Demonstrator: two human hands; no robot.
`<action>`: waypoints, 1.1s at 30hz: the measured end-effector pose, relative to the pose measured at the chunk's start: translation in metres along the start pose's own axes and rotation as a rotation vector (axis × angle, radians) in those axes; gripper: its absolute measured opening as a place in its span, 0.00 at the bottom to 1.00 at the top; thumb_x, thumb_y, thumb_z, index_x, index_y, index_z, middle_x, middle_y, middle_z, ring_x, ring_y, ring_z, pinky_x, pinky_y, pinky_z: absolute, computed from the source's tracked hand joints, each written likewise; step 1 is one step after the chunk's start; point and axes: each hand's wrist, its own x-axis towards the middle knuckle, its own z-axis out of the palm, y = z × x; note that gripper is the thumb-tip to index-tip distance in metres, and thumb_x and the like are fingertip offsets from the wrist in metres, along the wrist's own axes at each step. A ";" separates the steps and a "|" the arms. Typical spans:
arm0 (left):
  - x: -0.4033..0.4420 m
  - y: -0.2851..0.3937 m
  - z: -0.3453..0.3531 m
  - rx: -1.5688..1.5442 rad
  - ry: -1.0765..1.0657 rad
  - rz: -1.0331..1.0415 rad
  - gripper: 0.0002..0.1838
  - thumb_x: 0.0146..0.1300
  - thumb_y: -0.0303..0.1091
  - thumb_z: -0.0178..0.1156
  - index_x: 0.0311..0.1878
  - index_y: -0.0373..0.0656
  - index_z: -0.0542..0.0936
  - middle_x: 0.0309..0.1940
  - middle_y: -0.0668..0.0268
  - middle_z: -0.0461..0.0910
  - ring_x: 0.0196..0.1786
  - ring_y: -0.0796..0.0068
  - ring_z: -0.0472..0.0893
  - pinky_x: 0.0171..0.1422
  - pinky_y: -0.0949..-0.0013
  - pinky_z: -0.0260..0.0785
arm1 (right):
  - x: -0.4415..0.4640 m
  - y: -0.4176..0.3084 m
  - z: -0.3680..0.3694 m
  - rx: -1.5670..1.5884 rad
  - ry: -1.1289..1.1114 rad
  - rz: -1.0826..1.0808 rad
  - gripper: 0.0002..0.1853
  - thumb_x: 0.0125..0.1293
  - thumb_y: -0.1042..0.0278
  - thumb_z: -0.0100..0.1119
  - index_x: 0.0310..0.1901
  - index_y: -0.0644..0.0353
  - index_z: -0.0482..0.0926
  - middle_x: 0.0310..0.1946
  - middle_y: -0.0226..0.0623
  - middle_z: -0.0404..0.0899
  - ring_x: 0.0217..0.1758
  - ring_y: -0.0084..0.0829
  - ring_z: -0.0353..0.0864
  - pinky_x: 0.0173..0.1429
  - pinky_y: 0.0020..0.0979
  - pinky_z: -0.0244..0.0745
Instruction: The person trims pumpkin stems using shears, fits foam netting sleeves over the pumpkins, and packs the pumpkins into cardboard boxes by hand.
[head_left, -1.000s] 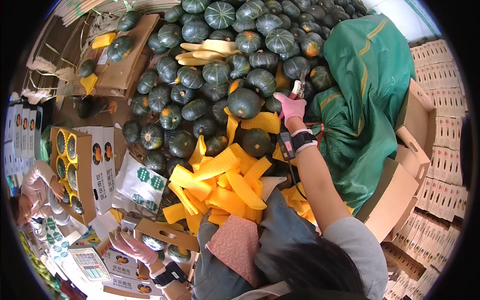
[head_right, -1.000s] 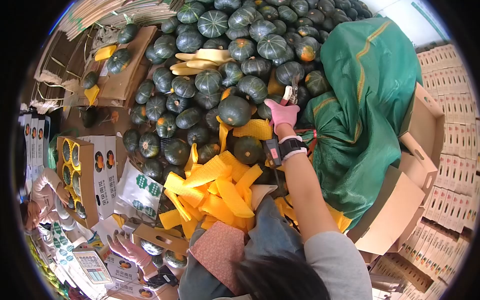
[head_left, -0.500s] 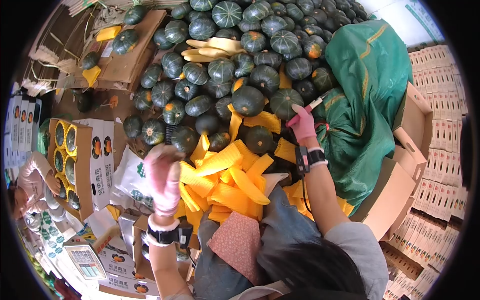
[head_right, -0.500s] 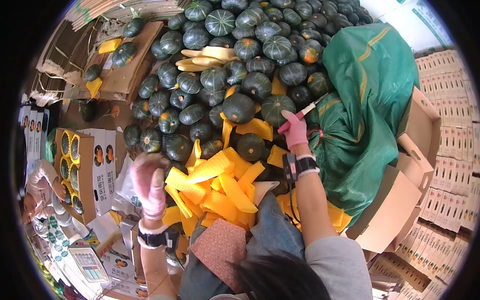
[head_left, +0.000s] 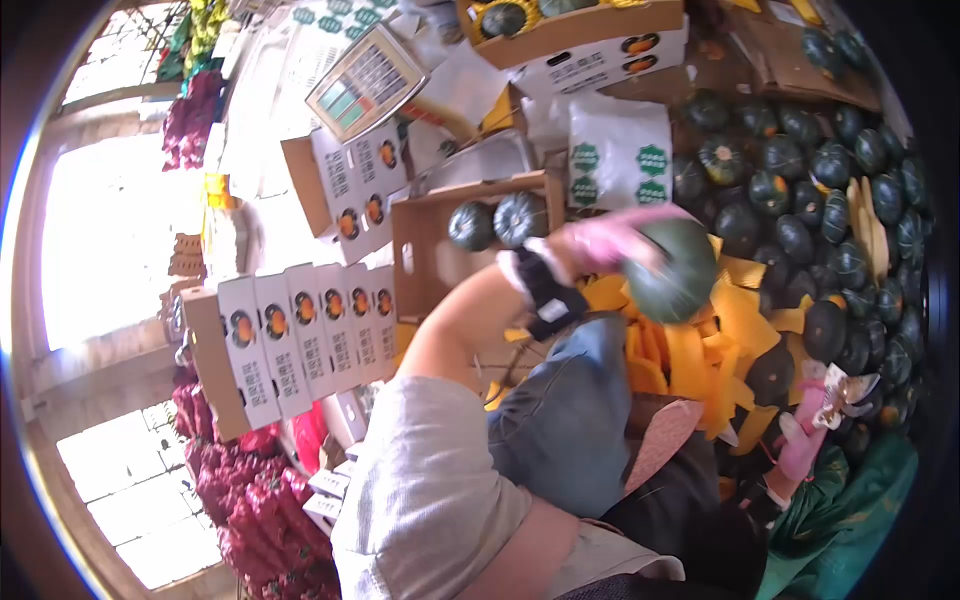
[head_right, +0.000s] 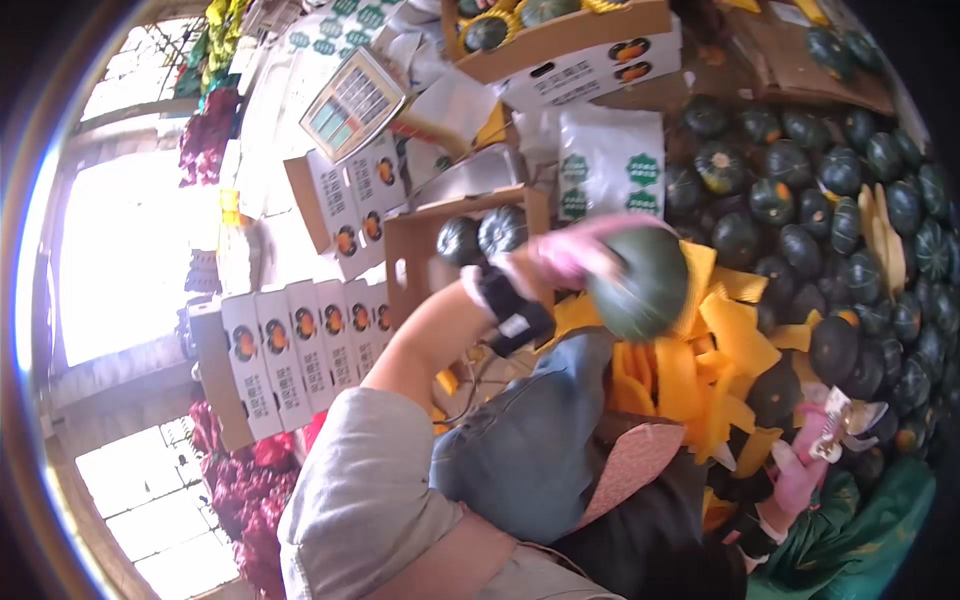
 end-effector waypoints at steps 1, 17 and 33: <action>-0.040 0.014 -0.016 -0.045 0.073 0.045 0.40 0.46 0.42 0.72 0.62 0.39 0.66 0.54 0.56 0.74 0.55 0.61 0.75 0.61 0.57 0.69 | -0.005 0.006 -0.002 0.051 0.049 -0.051 0.37 0.46 0.77 0.52 0.64 0.69 0.58 0.56 0.40 0.66 0.61 0.34 0.65 0.68 0.33 0.55; -0.295 -0.054 -0.072 -0.044 1.114 -0.066 0.34 0.53 0.24 0.67 0.62 0.43 0.63 0.51 0.58 0.72 0.51 0.60 0.77 0.51 0.56 0.77 | -0.055 0.093 -0.081 0.380 0.187 0.037 0.22 0.63 0.65 0.47 0.57 0.64 0.65 0.52 0.43 0.70 0.59 0.36 0.67 0.67 0.36 0.55; -0.038 0.028 0.027 1.122 -0.035 -0.380 0.29 0.53 0.57 0.65 0.39 0.36 0.80 0.30 0.62 0.81 0.36 0.73 0.80 0.42 0.71 0.71 | 0.024 -0.039 0.059 0.222 -0.338 0.064 0.11 0.55 0.67 0.62 0.31 0.63 0.71 0.19 0.29 0.71 0.23 0.22 0.75 0.26 0.23 0.66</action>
